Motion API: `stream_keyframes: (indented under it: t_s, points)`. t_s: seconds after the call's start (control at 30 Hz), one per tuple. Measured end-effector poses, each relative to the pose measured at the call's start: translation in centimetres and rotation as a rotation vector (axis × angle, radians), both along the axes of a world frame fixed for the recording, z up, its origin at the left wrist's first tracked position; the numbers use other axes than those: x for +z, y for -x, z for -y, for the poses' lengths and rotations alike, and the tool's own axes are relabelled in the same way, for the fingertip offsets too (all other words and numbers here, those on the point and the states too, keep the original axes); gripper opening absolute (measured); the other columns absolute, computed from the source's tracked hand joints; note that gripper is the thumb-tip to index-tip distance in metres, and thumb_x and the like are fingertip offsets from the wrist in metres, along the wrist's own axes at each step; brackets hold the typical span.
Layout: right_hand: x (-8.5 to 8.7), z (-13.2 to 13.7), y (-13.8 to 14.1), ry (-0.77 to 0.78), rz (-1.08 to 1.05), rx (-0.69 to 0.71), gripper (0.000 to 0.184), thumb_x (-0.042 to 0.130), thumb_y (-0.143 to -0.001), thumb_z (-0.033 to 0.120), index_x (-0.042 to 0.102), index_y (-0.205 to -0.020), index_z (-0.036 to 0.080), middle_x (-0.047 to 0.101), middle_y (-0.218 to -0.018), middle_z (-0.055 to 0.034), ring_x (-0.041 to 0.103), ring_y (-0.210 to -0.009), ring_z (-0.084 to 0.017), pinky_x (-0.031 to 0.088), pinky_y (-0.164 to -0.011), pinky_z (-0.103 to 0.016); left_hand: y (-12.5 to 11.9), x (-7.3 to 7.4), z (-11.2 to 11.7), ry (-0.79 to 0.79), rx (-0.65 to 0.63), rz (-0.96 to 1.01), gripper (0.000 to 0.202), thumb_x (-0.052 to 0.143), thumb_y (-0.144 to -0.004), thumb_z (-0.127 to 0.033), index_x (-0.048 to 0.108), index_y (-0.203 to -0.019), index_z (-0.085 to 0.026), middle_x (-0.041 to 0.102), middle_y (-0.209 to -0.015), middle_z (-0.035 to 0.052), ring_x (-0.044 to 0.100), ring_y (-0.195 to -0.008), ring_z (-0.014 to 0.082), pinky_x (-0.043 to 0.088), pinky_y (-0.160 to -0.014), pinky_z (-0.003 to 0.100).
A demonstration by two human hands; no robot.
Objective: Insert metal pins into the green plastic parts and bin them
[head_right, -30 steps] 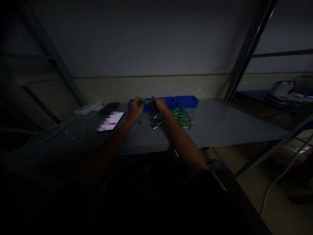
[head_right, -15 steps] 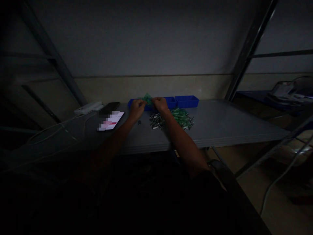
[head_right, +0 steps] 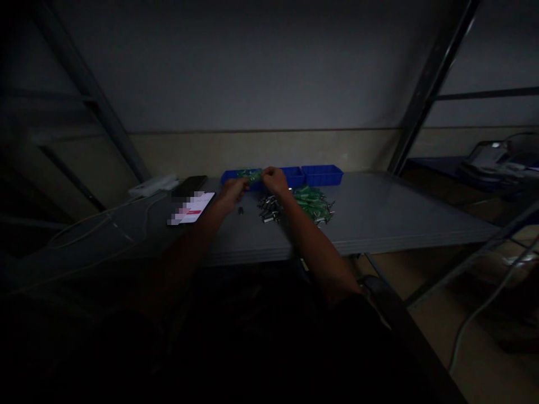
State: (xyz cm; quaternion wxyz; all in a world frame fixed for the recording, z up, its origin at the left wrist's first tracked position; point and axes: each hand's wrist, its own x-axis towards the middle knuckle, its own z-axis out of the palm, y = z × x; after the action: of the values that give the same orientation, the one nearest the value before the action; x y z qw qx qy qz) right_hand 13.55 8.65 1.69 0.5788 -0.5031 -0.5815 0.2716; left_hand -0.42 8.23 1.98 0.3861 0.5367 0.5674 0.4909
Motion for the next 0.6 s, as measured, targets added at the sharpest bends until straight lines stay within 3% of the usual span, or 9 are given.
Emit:
stream_keyframes:
  t_s: [0.1, 0.3, 0.6]
  points:
    - [0.0, 0.1, -0.1, 0.009, -0.011, 0.001, 0.009, 0.048, -0.059, 0.021, 0.055, -0.063, 0.017, 0.055, -0.062, 0.0028, 0.052, -0.065, -0.013, 0.044, -0.068, -0.026, 0.0, -0.1, -0.4, 0.026, -0.006, 0.118, 0.016, 0.059, -0.075, -0.025, 0.056, -0.061, -0.016, 0.056, -0.057, 0.0001, 0.041, -0.044, 0.0067, 0.026, -0.042, 0.020]
    - [0.2, 0.5, -0.5, 0.033, -0.049, -0.073, 0.013, 0.046, -0.065, 0.020, 0.057, -0.072, 0.017, 0.058, -0.067, 0.0020, 0.055, -0.069, -0.012, 0.044, -0.068, -0.024, 0.5, 0.0, -1.4, 0.033, 0.006, 0.325, 0.016, 0.053, -0.079, -0.016, 0.054, -0.063, -0.016, 0.055, -0.058, -0.0023, 0.046, -0.044, 0.0044, 0.035, -0.047, 0.019]
    - [0.3, 0.3, -0.7, 0.074, -0.012, -0.077, 0.018, 0.047, -0.070, 0.021, 0.060, -0.081, 0.016, 0.061, -0.071, 0.0008, 0.056, -0.071, -0.012, 0.046, -0.073, -0.025, 0.1, 1.7, -4.3, 0.014, -0.051, 0.509, 0.013, 0.056, -0.085, -0.020, 0.054, -0.073, -0.017, 0.059, -0.062, 0.0016, 0.062, -0.065, 0.0101, 0.050, -0.066, 0.020]
